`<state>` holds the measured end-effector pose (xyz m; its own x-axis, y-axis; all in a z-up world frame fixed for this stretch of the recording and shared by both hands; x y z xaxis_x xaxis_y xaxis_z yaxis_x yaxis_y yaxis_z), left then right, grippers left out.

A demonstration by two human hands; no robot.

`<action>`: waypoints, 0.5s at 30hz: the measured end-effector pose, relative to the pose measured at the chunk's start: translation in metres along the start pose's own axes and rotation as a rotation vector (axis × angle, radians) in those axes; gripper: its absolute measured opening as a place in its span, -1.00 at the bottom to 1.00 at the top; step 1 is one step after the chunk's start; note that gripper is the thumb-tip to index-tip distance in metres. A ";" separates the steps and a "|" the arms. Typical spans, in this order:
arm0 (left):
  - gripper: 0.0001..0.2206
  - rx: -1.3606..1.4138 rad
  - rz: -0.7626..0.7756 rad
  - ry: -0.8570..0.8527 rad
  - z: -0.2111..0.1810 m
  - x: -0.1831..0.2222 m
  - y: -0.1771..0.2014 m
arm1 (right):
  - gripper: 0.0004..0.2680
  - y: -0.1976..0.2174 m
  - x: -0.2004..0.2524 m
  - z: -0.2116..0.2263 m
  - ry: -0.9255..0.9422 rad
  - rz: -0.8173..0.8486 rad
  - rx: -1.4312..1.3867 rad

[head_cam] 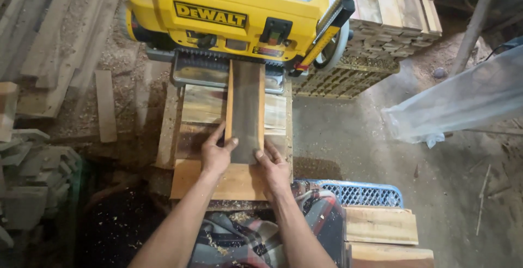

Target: Feeding individual wood planks into a benchtop thickness planer to smooth and level the surfaces.

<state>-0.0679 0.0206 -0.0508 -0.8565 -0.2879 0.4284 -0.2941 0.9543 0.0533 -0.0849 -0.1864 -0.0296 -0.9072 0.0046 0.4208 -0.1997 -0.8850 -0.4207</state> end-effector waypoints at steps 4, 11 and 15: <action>-0.34 -0.081 0.027 0.037 -0.006 0.023 0.009 | -0.51 -0.003 0.017 -0.008 -0.154 0.073 0.043; -0.35 -0.089 0.282 0.349 -0.033 0.084 0.013 | -0.37 -0.041 0.056 0.008 -0.364 0.239 -0.003; -0.38 -0.023 0.263 0.296 0.018 0.074 0.018 | -0.45 -0.027 0.051 -0.018 -0.309 0.269 -0.041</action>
<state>-0.1442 0.0150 -0.0342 -0.7411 -0.0013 0.6714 -0.0686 0.9949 -0.0738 -0.1320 -0.1539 -0.0109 -0.7762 -0.3700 0.5104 0.0092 -0.8162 -0.5777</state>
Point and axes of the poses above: each hand's wrist, its own x-axis away from the middle knuckle, its own y-axis out of the back of the hand, z = x × y, the point moved 9 cm from there along -x, towards the middle knuckle, and after that the axes turned 10 degrees about z, right-handed, at the moved point
